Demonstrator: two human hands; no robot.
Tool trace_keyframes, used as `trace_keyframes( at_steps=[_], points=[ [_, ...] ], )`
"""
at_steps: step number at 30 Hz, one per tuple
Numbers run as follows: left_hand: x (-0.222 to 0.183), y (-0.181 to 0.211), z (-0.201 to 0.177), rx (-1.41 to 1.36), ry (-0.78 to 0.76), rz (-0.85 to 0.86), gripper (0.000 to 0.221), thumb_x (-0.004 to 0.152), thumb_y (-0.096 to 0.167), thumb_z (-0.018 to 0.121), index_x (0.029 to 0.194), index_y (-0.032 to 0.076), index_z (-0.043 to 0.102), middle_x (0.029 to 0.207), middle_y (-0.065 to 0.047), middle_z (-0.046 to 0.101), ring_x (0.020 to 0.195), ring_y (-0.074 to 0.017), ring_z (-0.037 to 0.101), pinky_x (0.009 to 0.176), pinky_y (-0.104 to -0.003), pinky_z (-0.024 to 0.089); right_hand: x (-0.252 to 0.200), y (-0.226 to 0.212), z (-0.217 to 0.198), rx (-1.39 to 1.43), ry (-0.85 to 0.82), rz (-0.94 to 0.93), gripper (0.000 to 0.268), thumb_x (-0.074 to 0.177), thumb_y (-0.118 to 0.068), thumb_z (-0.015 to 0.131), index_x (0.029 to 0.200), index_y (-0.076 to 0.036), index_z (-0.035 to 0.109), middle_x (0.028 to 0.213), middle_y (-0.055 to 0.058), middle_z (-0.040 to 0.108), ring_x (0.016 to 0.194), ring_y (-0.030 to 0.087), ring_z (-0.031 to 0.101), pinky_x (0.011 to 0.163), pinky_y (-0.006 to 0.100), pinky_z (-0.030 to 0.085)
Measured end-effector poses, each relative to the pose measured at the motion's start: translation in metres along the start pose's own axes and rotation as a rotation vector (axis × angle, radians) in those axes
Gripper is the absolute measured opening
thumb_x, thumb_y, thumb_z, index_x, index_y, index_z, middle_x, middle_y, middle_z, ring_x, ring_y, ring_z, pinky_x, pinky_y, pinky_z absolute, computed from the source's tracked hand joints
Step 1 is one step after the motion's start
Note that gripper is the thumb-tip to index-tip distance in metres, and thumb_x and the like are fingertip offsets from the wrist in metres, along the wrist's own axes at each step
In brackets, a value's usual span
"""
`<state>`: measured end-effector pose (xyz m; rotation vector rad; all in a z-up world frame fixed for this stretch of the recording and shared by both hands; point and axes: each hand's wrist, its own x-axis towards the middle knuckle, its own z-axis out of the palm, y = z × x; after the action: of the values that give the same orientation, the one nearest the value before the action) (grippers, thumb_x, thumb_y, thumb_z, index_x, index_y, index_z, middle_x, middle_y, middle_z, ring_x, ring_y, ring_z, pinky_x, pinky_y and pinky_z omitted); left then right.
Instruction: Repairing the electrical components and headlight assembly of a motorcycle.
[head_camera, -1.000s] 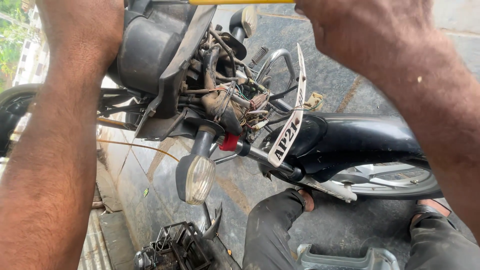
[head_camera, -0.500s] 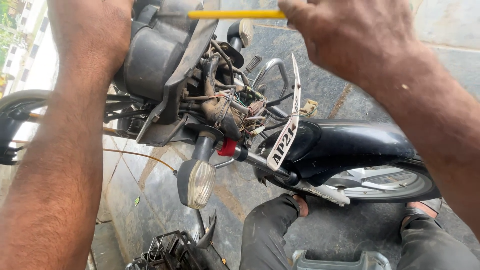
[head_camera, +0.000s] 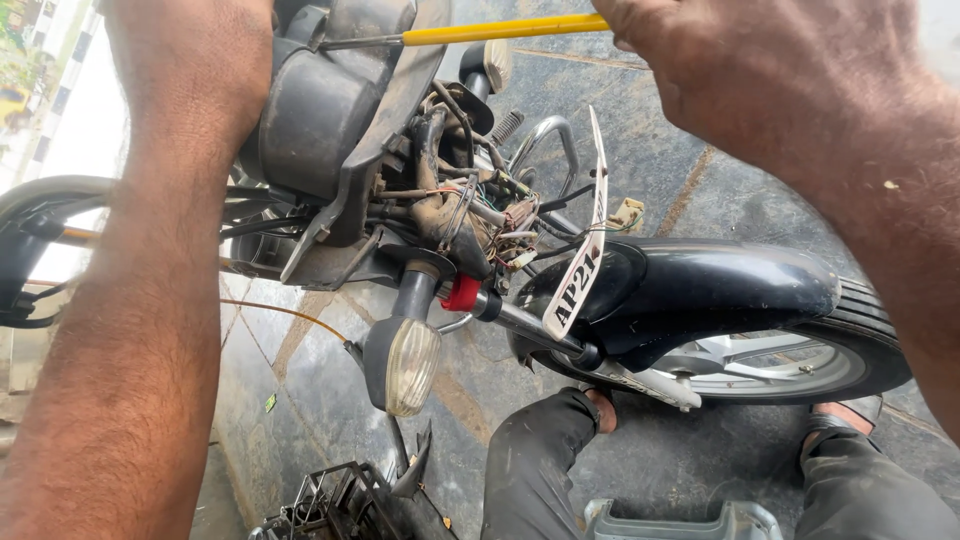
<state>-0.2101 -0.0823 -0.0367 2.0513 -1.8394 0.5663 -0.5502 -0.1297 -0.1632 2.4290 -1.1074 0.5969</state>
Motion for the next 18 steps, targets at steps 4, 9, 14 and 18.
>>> trace_keyframes(
  at_steps=[4, 9, 14, 18],
  points=[
    [0.003, -0.021, 0.013, 0.013, 0.033, 0.082, 0.016, 0.105, 0.012, 0.059, 0.093, 0.002, 0.062, 0.074, -0.003, 0.055, 0.062, -0.0122, 0.055, 0.051, -0.031, 0.047, -0.005, 0.000, 0.001, 0.000, -0.016, -0.008, 0.022, 0.107, -0.014, 0.061, 0.126, -0.014, 0.073, 0.072, 0.005, 0.072, 0.051, 0.011, 0.066, 0.041, 0.024, 0.052],
    [0.001, -0.023, 0.012, 0.074, 0.120, 0.278, 0.020, 0.105, 0.009, 0.059, 0.090, -0.002, 0.065, 0.073, -0.006, 0.058, 0.062, -0.0136, 0.057, 0.051, -0.031, 0.047, -0.028, 0.015, 0.032, 0.047, 0.131, -0.040, 0.020, 0.114, -0.017, 0.058, 0.126, -0.010, 0.072, 0.077, 0.004, 0.071, 0.053, 0.007, 0.064, 0.042, 0.019, 0.046],
    [0.000, -0.023, 0.010, 0.092, 0.082, 0.239, 0.024, 0.108, 0.014, 0.059, 0.090, -0.001, 0.065, 0.068, -0.006, 0.056, 0.057, -0.0140, 0.054, 0.046, -0.030, 0.045, -0.017, 0.003, 0.008, -0.111, 0.196, -0.070, 0.017, 0.111, -0.020, 0.062, 0.120, -0.011, 0.074, 0.072, 0.002, 0.072, 0.055, 0.006, 0.066, 0.045, 0.017, 0.050],
    [0.003, -0.029, 0.015, 0.107, 0.018, 0.127, 0.024, 0.107, 0.015, 0.055, 0.090, 0.000, 0.064, 0.062, -0.005, 0.052, 0.050, -0.0133, 0.050, 0.041, -0.030, 0.042, -0.013, -0.004, 0.003, -0.075, 0.099, -0.032, 0.021, 0.107, -0.019, 0.063, 0.124, -0.012, 0.073, 0.075, 0.004, 0.074, 0.055, 0.007, 0.069, 0.041, 0.017, 0.053]
  ],
)
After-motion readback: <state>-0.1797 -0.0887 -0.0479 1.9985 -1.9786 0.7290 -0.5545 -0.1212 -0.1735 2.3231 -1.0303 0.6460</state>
